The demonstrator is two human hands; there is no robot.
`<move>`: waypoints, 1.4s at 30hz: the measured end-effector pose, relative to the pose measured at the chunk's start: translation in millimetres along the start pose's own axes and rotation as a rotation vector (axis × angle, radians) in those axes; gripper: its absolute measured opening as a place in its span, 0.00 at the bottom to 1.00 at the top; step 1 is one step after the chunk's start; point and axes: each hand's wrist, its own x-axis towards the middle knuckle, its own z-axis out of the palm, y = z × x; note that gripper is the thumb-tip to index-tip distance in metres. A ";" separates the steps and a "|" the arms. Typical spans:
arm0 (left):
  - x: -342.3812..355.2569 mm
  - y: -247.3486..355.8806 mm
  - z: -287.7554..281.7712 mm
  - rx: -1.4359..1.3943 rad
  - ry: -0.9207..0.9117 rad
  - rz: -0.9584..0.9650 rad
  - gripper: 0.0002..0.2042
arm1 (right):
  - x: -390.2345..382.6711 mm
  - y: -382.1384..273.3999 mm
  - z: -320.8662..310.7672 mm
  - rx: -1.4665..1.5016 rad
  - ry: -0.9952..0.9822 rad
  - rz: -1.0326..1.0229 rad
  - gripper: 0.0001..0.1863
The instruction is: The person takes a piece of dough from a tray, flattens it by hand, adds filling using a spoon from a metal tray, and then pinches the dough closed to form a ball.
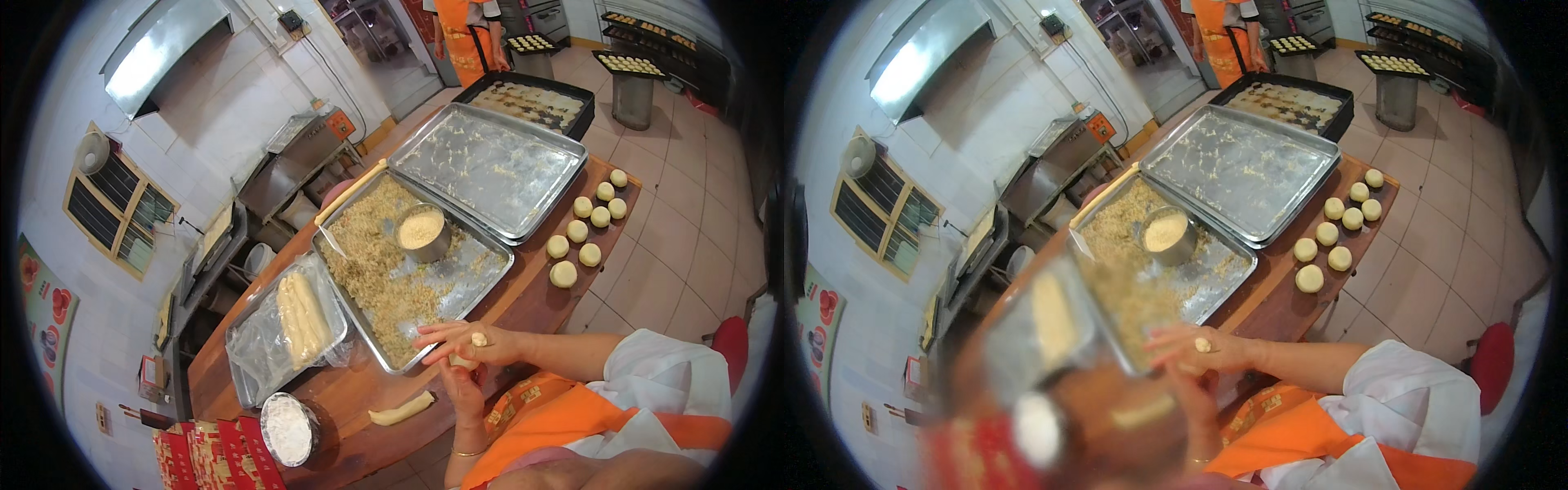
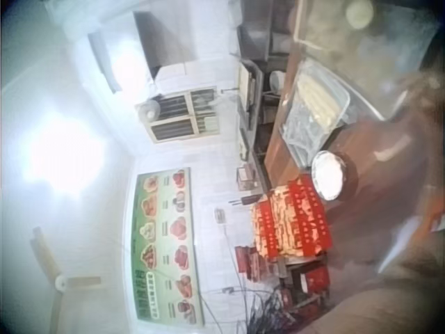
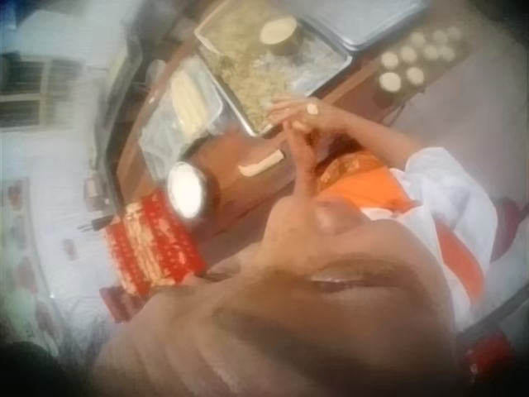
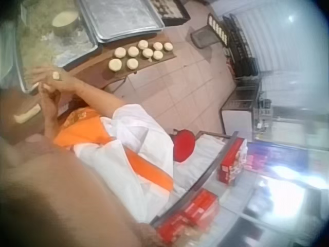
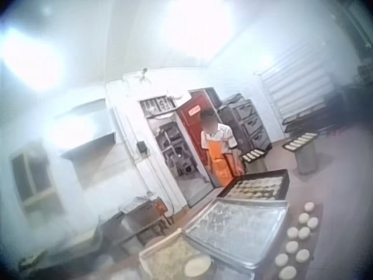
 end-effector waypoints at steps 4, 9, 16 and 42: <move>4.5 5.2 -2.1 0.025 0.006 0.021 0.31 | -8.0 20.3 0.2 0.041 -0.111 0.082 0.33; 1.2 0.2 0.0 0.189 0.048 0.220 0.33 | -7.5 24.4 6.0 0.108 -0.099 0.131 0.33; -1.7 0.9 9.1 -0.181 0.093 0.063 0.34 | -4.4 21.5 -3.5 0.007 -0.138 0.148 0.27; 6.8 4.4 -21.6 -0.791 0.015 -0.084 0.20 | 15.3 -17.8 -20.5 -0.461 -0.188 0.388 0.08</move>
